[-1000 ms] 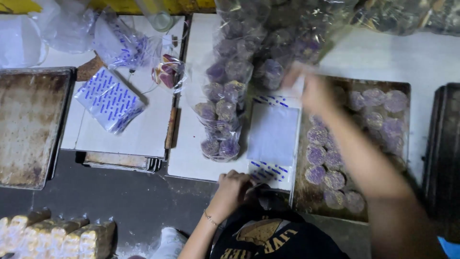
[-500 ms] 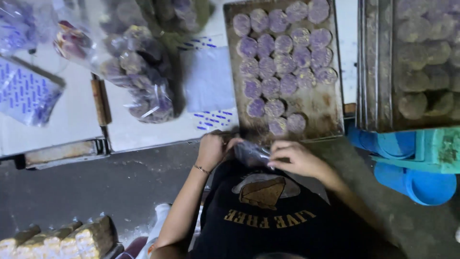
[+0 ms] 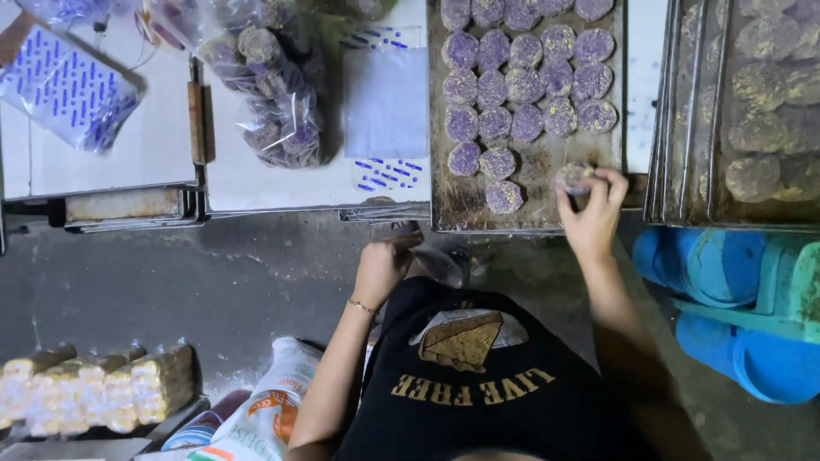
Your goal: Packing purple-colored snacks from a baking tray into plastic bags at a production station.
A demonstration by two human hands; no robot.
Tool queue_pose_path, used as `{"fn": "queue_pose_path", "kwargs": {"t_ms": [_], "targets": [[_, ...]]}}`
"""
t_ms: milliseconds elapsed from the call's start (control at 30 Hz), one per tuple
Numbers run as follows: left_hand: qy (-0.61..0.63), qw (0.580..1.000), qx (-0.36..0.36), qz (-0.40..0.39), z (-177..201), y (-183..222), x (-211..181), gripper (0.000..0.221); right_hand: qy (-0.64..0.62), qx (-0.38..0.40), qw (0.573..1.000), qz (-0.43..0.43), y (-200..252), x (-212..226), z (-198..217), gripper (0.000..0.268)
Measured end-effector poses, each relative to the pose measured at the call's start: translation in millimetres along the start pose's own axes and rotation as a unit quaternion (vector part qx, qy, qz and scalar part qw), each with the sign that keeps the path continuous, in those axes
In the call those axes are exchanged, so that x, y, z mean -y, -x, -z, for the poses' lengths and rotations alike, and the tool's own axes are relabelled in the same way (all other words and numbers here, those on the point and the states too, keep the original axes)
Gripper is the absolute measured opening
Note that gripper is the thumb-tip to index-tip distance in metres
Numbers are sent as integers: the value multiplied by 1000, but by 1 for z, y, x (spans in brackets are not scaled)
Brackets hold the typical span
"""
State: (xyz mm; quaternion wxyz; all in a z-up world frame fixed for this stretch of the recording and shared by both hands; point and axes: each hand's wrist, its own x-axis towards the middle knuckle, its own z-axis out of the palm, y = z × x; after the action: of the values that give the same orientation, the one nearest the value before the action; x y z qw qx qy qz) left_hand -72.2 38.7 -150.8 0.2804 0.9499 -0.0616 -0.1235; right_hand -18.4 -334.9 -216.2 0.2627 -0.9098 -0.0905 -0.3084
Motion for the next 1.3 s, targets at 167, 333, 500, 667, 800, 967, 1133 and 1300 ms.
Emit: {"fn": "queue_pose_path", "kwargs": {"t_ms": [167,333,500,667,800,967,1133,1300], "targets": [[48,998,4,34,-1,10,4,17,-50,93,994,32,4,65,-34,41],[81,996,-3,42,12,16,9,16,-148,174,972,-57,-27,70,-14,44],[114,993,14,12,42,13,-26,15,-88,72,993,20,-49,75,-58,39],[132,990,50,4,69,8,-46,18,117,87,959,244,-67,85,-61,34],[176,982,67,12,69,-10,-40,25,-19,29,998,53,-63,108,-90,41],[277,954,104,35,81,-25,-54,32,-142,15,987,-80,-72,123,-79,63],[356,917,180,28,77,-45,-52,42,-6,-52,999,2,-57,54,22,62],[357,911,208,13,43,-70,-58,44,-6,1,997,-77,-41,31,21,74]]}}
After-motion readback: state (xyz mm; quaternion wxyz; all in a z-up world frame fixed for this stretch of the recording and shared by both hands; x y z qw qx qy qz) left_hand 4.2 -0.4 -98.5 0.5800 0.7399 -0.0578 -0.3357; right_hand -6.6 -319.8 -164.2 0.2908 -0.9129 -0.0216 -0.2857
